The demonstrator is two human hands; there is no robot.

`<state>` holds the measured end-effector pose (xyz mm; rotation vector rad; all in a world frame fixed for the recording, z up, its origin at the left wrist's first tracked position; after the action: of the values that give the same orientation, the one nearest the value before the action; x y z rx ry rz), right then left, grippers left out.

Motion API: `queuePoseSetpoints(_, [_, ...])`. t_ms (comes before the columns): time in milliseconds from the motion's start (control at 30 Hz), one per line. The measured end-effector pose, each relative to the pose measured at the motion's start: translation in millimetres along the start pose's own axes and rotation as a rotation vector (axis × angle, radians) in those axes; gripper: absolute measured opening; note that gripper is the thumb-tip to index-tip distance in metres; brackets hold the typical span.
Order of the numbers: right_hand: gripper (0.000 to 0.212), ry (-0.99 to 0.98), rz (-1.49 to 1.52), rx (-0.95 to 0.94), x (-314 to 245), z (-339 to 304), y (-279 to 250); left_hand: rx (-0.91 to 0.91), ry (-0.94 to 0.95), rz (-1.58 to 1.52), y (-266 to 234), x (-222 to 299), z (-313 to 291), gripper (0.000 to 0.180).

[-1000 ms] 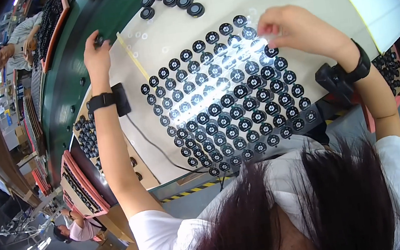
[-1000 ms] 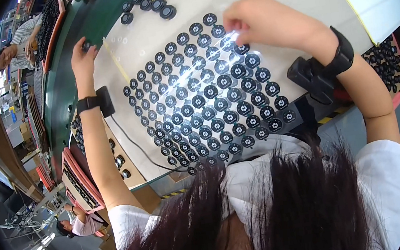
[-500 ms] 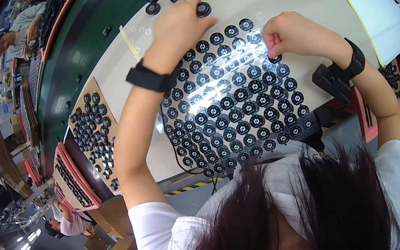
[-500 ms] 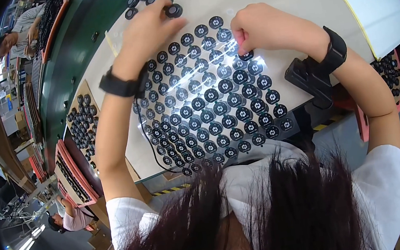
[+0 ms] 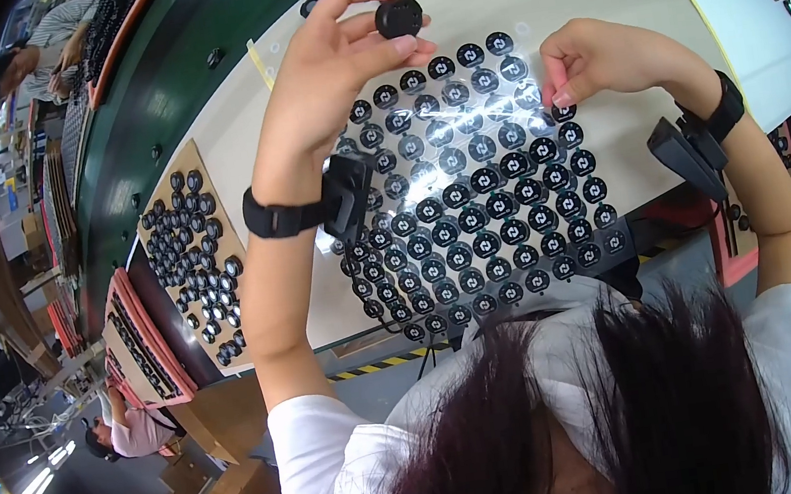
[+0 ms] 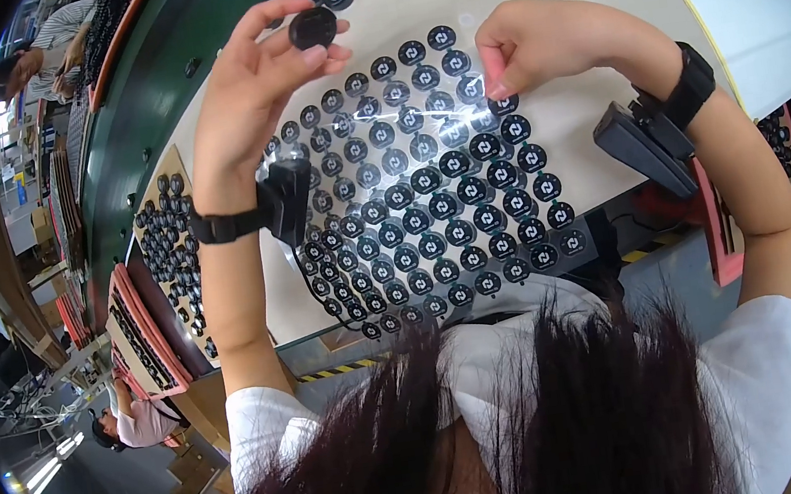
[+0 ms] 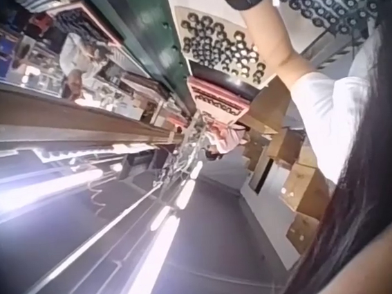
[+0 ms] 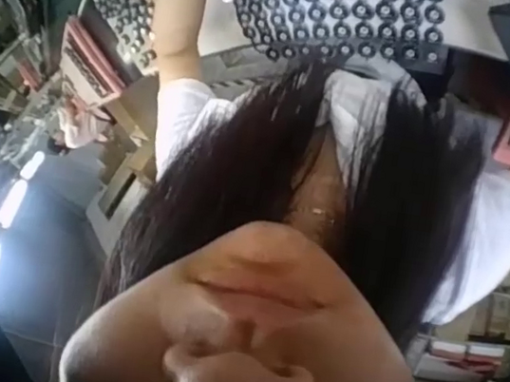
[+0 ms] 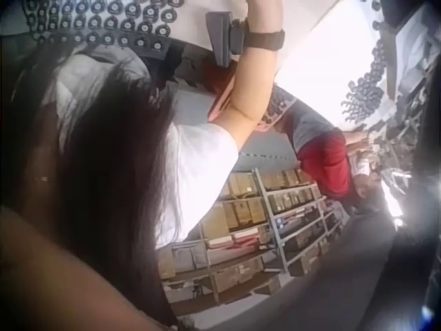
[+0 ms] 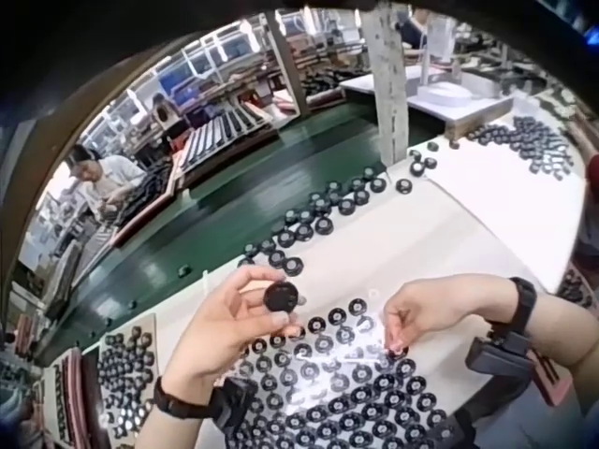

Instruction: The person peels a plastic sheet from a grid of stickers, picks up a round black component, and presses a sticker onto its back. This process is repeated for several components before the person replaces the plastic sheet and moves the items aside.

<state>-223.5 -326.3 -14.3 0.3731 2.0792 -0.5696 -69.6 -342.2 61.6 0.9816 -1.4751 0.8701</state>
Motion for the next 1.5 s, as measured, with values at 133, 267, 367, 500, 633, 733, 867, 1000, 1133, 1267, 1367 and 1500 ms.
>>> queuePoseSetpoints(133, [0.015, -0.168, 0.188, 0.148, -23.3, -6.9, -11.8, 0.063, 0.044, -0.061, 3.7, 20.7, -22.4, 0.036])
queuePoseSetpoints(267, [0.01, -0.495, 0.363, 0.323, -95.8, -32.8, -18.6, 0.147, 0.149, -0.012, 14.7, 39.8, -44.9, 0.039])
queuePoseSetpoints(367, [0.01, -0.508, 0.533, 0.283, -139.1, -41.7, -2.8, 0.223, 0.249, 0.023, 16.6, 54.2, -58.5, 0.042])
queuePoseSetpoints(500, [0.011, -0.412, 0.739, 0.269, -147.3, -38.6, 6.9, 0.229, 0.385, 0.143, 23.6, 72.6, -69.2, 0.043])
queuePoseSetpoints(633, [0.009, -0.423, 0.756, 0.225, -149.5, -37.2, 14.0, 0.261, 0.408, 0.205, 23.4, 77.3, -74.1, 0.042])
queuePoseSetpoints(733, [0.008, -0.434, 0.785, 0.271, -154.5, -44.0, 13.4, 0.26, 0.4, 0.154, 22.9, 77.3, -75.0, 0.039])
queuePoseSetpoints(867, [0.009, -0.432, 0.827, 0.266, -151.5, -38.5, 14.6, 0.275, 0.398, 0.254, 23.5, 77.4, -75.1, 0.04])
queuePoseSetpoints(1000, [0.011, -0.459, 0.7, 0.278, -152.5, -35.8, 15.0, 0.296, 0.379, 0.238, 21.1, 73.6, -76.8, 0.04])
queuePoseSetpoints(1133, [0.012, -0.457, 0.715, 0.267, -148.9, -29.9, 19.2, 0.288, 0.377, 0.213, 21.2, 73.0, -76.3, 0.04])
queuePoseSetpoints(1267, [0.013, -0.533, 0.764, 0.284, -150.7, -35.7, 15.8, 0.301, 0.408, 0.132, 20.2, 71.8, -72.9, 0.04])
queuePoseSetpoints(1367, [0.019, -0.491, 0.832, 0.2, -147.8, -31.7, 21.0, 0.321, 0.401, 0.135, 18.8, 71.1, -73.2, 0.04])
queuePoseSetpoints(1500, [0.039, -0.775, -0.246, 0.686, -162.4, -52.2, 21.5, 0.38, 0.481, 0.483, 26.0, 71.2, -85.9, 0.04])
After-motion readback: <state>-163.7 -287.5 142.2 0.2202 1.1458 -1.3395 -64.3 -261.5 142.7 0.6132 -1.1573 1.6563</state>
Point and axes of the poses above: each hand's wrist, its own z-axis towards the middle knuckle, its own y-axis out of the palm, x = y × z, the point moved 9 cm from there along z, towards the middle knuckle, and after that the axes turned 3 degrees about x, right-handed, at the moved point
